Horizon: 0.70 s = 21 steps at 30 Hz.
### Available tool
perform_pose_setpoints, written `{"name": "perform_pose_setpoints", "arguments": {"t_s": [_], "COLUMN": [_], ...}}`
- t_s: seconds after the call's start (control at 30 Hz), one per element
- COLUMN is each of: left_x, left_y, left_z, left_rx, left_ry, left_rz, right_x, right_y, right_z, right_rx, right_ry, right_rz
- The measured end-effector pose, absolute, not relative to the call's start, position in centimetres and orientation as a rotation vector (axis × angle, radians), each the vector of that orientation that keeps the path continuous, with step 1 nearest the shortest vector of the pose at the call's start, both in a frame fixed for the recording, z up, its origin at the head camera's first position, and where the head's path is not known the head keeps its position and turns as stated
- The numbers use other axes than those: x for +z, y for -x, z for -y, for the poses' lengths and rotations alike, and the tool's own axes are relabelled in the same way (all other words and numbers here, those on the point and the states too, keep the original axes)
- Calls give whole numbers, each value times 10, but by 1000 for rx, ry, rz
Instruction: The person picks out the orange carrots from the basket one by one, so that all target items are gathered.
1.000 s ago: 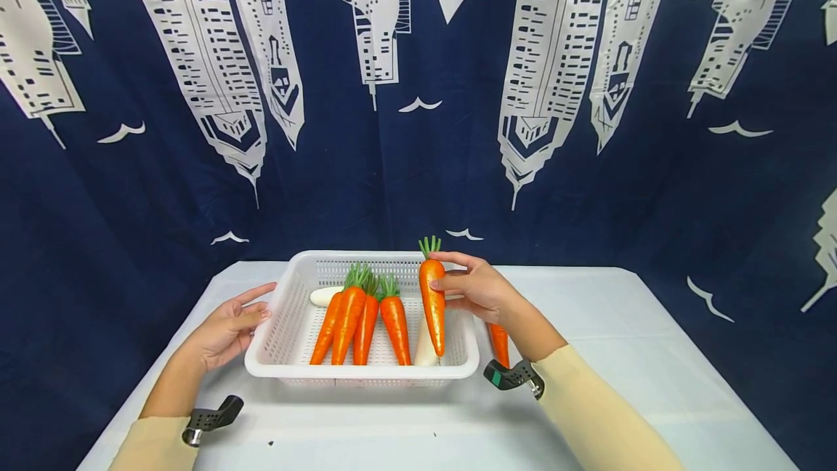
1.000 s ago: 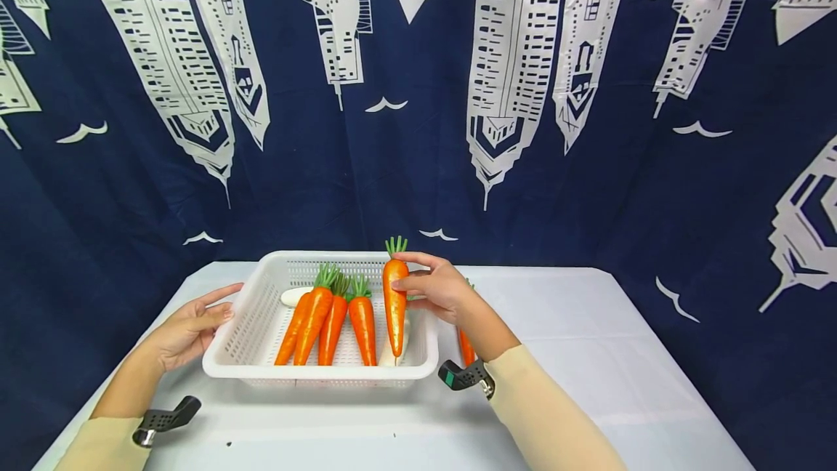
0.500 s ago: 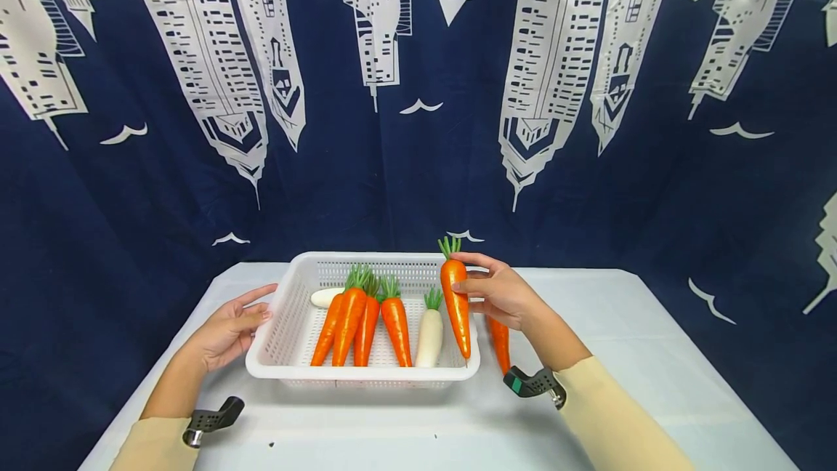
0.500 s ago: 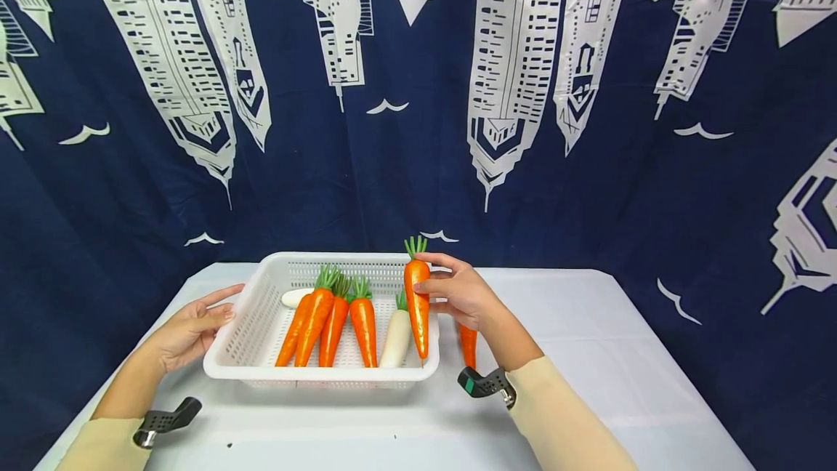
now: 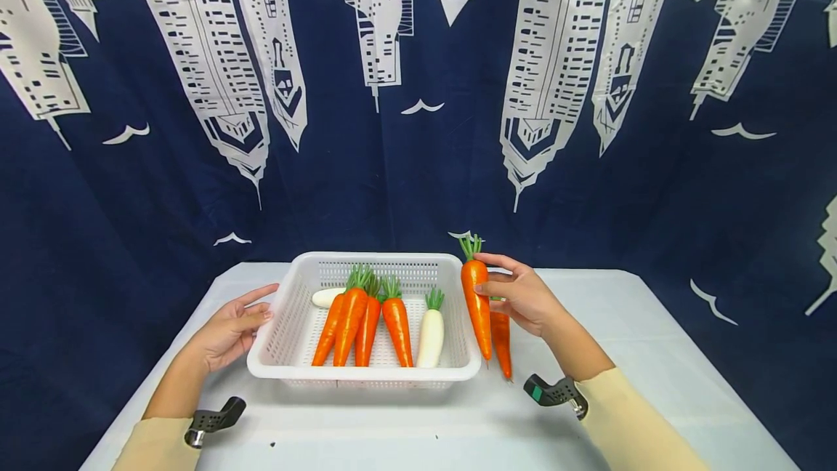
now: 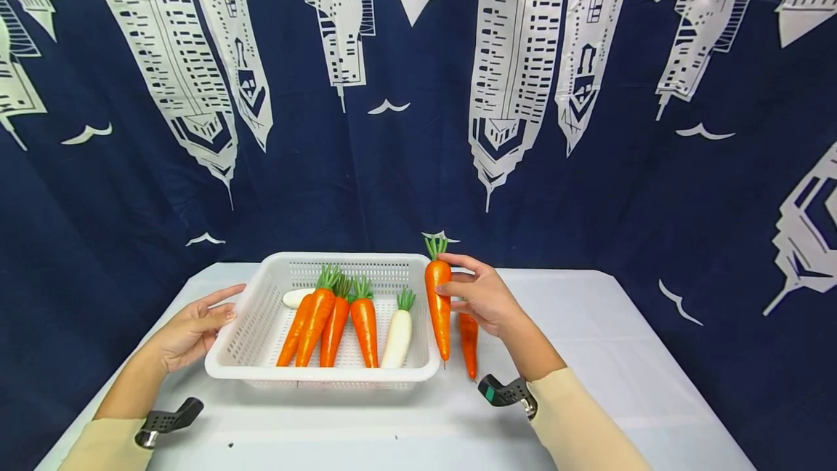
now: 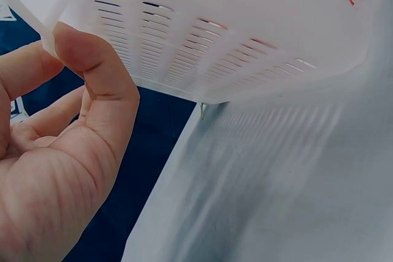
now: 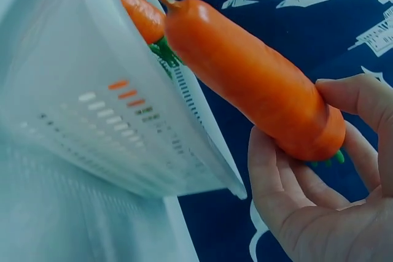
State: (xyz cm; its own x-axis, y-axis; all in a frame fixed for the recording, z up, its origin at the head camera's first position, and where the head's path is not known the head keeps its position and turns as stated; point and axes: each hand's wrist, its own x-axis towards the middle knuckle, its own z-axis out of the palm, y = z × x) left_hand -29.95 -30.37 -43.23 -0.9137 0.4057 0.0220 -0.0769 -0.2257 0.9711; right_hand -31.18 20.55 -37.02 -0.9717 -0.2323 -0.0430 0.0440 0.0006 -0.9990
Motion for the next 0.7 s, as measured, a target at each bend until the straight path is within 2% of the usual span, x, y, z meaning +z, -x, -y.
{"name": "perform_pose_setpoints", "arguments": {"t_s": [0.7], "left_x": [-433], "left_y": [300], "left_z": [304], "left_rx": [2207], "left_ry": [-353], "left_rz": [-1728], "right_x": [-383], "right_y": [318], "right_z": [-255], "right_rx": [-2026], "right_ry": [145], "right_rz": [-2158]}}
